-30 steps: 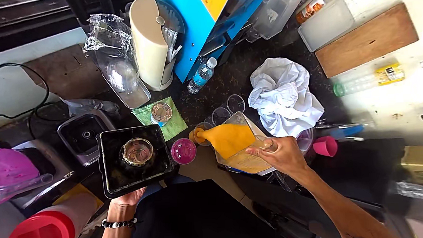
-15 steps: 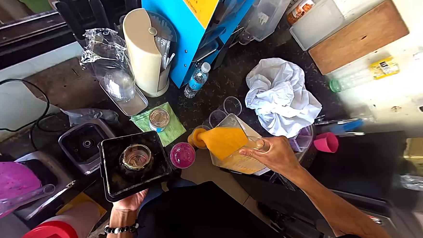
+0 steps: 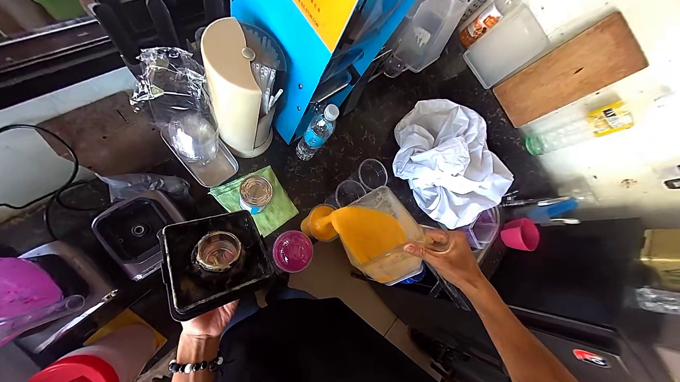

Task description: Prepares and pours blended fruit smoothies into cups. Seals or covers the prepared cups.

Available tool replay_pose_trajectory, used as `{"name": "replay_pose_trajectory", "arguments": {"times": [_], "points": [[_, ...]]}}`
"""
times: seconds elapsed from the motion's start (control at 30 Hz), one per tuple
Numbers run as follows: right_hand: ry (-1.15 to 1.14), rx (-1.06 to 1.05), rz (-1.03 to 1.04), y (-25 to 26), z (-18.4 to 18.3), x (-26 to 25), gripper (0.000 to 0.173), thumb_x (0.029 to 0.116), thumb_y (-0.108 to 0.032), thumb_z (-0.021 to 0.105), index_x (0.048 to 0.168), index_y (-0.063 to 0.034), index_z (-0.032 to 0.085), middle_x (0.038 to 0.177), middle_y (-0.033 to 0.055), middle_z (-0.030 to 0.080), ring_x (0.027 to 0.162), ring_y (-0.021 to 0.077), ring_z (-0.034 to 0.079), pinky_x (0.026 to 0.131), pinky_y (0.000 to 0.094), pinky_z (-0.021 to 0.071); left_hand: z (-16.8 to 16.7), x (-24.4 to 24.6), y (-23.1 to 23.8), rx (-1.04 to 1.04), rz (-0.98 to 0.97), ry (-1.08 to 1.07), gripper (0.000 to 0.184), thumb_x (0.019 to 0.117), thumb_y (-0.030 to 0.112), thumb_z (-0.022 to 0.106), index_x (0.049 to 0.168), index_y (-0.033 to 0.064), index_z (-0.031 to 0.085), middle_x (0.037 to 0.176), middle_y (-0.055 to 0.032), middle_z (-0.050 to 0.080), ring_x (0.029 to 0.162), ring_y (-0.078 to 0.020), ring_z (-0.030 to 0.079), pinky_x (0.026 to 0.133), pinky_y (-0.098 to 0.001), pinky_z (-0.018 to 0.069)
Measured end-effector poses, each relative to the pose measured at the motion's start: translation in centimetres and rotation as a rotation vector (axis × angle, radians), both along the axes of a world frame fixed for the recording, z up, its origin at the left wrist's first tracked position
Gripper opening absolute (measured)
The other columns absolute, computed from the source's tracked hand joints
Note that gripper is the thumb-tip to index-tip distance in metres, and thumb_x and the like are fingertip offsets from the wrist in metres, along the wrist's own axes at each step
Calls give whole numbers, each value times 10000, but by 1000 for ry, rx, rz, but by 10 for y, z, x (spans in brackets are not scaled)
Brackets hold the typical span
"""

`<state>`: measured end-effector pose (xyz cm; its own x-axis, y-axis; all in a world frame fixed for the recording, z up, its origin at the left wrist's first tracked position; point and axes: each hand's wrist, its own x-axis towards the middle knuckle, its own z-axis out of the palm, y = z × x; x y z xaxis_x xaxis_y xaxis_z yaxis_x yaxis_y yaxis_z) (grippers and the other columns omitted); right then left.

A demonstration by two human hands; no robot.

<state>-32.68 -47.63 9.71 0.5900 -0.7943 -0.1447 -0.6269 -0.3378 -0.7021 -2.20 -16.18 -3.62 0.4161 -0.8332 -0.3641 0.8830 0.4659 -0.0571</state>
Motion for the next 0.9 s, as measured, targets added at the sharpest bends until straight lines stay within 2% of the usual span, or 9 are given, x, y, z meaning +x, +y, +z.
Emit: {"name": "replay_pose_trajectory", "arguments": {"times": [0.07,0.17,0.33,0.47,0.57,0.67,0.9], "points": [[-85,51,-43,2,-6,-6,338,795,-374,840,657,-196,589,600,-159,555,536,-81,487,526,127,413,1,0,0,13,2,2,437,895,421,676,1079,30,740,1059,-179,750,934,-289,754,753,-416,640],[-137,70,-92,3,-6,-9,338,798,-353,839,649,-231,561,583,-175,533,503,-74,466,489,127,394,0,1,-1,-1,-1,14,461,881,436,688,1096,30,736,1067,-177,746,944,-283,751,766,-408,636],[-125,99,-222,-9,14,-2,225,798,-322,839,739,-215,651,593,-155,596,475,-44,502,468,155,433,-2,2,-4,-20,4,13,459,867,409,713,1111,21,728,1082,-187,742,952,-292,750,766,-413,638],[116,-4,-150,-29,29,18,309,811,-385,833,771,-129,664,612,-107,594,501,-37,506,509,183,454,-2,2,-10,-6,21,45,471,949,431,595,1106,4,713,1070,-210,739,930,-312,753,728,-427,642],[341,-130,-51,-43,37,35,481,799,-498,824,680,-89,599,588,-37,502,550,65,473,581,339,430,-6,2,-11,-40,12,44,521,953,473,575,1159,9,691,1115,-223,722,977,-323,738,787,-447,632],[457,-200,33,-55,40,48,573,803,-541,813,614,-81,529,546,6,442,540,155,458,565,432,393,-6,1,-8,-17,26,60,529,959,488,554,1149,16,695,1104,-220,725,969,-322,741,776,-452,634],[618,-201,76,-70,43,65,612,799,-571,814,604,-65,531,551,62,476,563,227,512,561,478,409,-7,-4,3,-29,45,38,464,939,416,614,1119,0,715,1090,-216,733,961,-324,746,766,-446,638]]}}
